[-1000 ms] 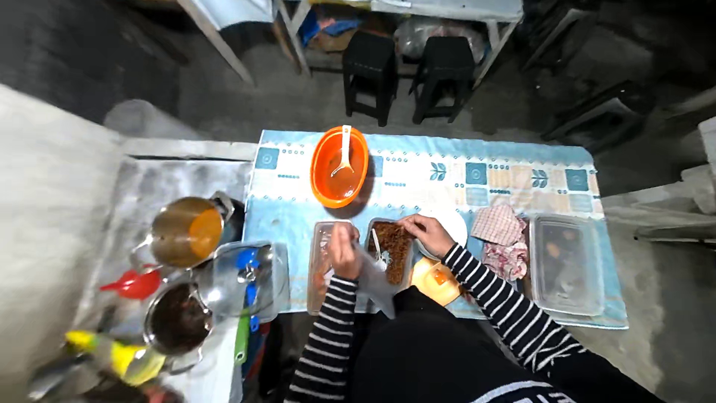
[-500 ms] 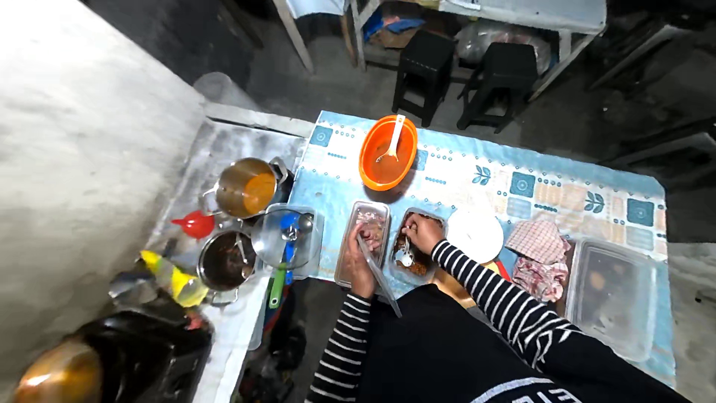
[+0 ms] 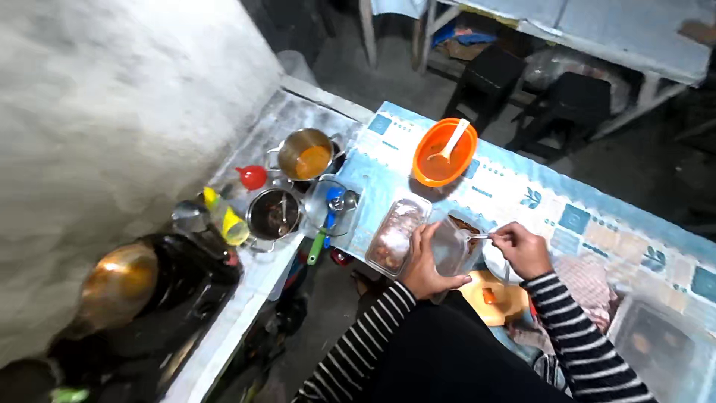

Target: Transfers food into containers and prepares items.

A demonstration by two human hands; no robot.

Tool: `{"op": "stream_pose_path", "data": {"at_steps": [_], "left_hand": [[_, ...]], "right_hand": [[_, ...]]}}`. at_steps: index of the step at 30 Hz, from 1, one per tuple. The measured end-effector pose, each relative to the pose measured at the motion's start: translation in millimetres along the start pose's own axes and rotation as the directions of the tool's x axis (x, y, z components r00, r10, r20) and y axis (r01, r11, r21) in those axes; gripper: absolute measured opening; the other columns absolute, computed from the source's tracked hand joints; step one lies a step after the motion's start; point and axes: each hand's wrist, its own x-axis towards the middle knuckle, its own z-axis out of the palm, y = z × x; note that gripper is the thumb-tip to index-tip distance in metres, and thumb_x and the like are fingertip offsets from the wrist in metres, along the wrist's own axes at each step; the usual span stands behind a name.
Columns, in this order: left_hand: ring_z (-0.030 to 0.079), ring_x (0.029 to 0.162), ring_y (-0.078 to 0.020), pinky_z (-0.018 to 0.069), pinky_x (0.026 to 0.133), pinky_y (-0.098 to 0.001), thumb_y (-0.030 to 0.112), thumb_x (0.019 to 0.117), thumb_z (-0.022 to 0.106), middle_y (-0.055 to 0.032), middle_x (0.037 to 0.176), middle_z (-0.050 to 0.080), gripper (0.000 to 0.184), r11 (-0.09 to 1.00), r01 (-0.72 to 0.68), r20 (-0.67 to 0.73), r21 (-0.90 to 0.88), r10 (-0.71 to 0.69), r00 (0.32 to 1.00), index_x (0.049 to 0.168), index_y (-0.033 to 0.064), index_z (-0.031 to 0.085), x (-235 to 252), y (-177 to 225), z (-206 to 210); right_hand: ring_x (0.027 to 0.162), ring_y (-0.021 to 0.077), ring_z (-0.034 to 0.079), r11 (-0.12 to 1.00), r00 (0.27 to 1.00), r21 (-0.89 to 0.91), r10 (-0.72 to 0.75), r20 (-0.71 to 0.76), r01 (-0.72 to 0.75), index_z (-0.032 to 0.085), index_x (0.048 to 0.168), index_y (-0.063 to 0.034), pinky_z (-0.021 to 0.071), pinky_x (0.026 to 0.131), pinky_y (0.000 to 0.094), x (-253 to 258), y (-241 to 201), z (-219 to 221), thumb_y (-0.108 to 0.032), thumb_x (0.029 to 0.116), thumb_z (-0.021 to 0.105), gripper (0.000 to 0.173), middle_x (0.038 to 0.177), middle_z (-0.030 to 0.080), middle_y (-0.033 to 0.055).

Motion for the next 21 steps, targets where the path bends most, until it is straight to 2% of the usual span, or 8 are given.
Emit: {"op": "stream_pose_path", "data": {"at_steps": [4,7,10,14,16,18,19,21], "left_hand": [[0.042,0.142,-0.0324,0.0461,0.112,-0.0491,0.066,0.0611,0.088,-0.0193,0.159,0.036,0.123,0.989,0.15,-0.074,0.015,-0.148,0.986,0.16,0.0172,0.033,0.0,0.1,2.6],[0.044,0.14,-0.034,0.0479,0.109,-0.051,0.068,0.0627,0.086,-0.0207,0.158,0.036,0.123,0.969,0.248,-0.121,-0.001,-0.246,0.962,0.16,0.0178,0.031,-1.7,-2.2,0.1],[0.046,0.14,-0.0296,0.0457,0.112,-0.0485,0.062,0.0675,0.087,-0.0194,0.157,0.04,0.12,0.934,0.319,-0.118,-0.161,-0.339,0.933,0.16,0.0133,0.028,-4.2,-4.7,-3.8],[0.047,0.141,-0.0301,0.042,0.115,-0.0449,0.036,0.0768,0.085,-0.0246,0.156,0.041,0.113,0.832,0.445,-0.077,-0.331,-0.494,0.866,0.162,0.0042,0.017,-14.3,1.4,-2.2],[0.047,0.14,-0.0308,0.042,0.115,-0.0446,0.029,0.0862,0.078,-0.0266,0.155,0.041,0.104,0.771,0.522,-0.05,-0.364,-0.576,0.816,0.162,0.0034,0.011,-18.5,0.8,-0.2],[0.049,0.138,-0.0319,0.0437,0.112,-0.0464,0.036,0.0865,0.078,-0.0269,0.153,0.043,0.104,0.787,0.519,-0.094,-0.333,-0.575,0.813,0.162,0.0054,0.014,-21.6,-3.0,-1.0],[0.046,0.14,-0.0334,0.0427,0.114,-0.0474,0.044,0.0826,0.08,-0.0277,0.154,0.041,0.109,0.835,0.478,-0.151,-0.273,-0.528,0.836,0.161,0.003,0.017,-21.0,-6.9,-1.3],[0.038,0.146,-0.0407,0.0375,0.118,-0.0538,0.065,0.0779,0.077,-0.0306,0.157,0.035,0.119,0.89,0.446,-0.18,-0.092,-0.456,0.872,0.16,-0.0005,0.022,-19.9,-10.9,1.5]], "right_hand": [[0.067,0.0183,0.07,0.984,0.96,0.101,-0.114,-0.255,0.144,0.07,0.108,-0.0016,0.0604,0.062,0.0399,29.3,-30.0,-29.9,-0.029,0.0984,0.068,0.029,0.088,0.075,0.0105],[0.073,0.0153,0.072,0.923,0.905,0.122,-0.32,-0.281,0.365,0.07,0.108,0.0007,0.0622,0.067,0.0353,56.3,-89.3,-23.0,-0.024,0.0987,0.068,0.026,0.09,0.075,0.0109],[0.076,0.0214,0.073,0.864,0.861,0.064,-0.486,-0.15,0.499,0.07,0.105,0.0006,0.0625,0.072,0.0445,68.6,-171.3,18.8,-0.019,0.0966,0.069,0.022,0.088,0.074,0.0118],[0.076,0.0316,0.073,0.828,0.833,-0.106,-0.537,0.134,0.551,0.07,0.103,-0.0068,0.0584,0.065,0.0578,83.1,-248.1,104.8,-0.024,0.0957,0.068,0.019,0.084,0.074,0.0113],[0.084,0.0378,0.073,0.81,0.802,-0.16,-0.492,0.338,0.564,0.068,0.116,-0.0098,0.0569,0.067,0.0612,87.6,-263.4,132.1,-0.03,0.0978,0.067,0.027,0.089,0.074,0.0154],[0.089,0.0382,0.073,0.817,0.755,-0.096,-0.472,0.455,0.569,0.063,0.137,-0.0179,0.0567,0.077,0.0619,94.6,-261.9,132.6,-0.047,0.1012,0.062,0.046,0.094,0.075,0.0154],[0.085,0.034,0.073,0.815,0.741,-0.036,-0.506,0.441,0.578,0.06,0.141,-0.0219,0.0577,0.077,0.0592,100.6,-254.9,121.7,-0.052,0.102,0.058,0.05,0.092,0.075,0.012],[0.08,0.0232,0.074,0.825,0.76,0.115,-0.556,0.335,0.553,0.061,0.141,-0.0219,0.0612,0.08,0.0516,109.2,-223.5,79.1,-0.048,0.1034,0.058,0.046,0.092,0.076,0.0059]]}}
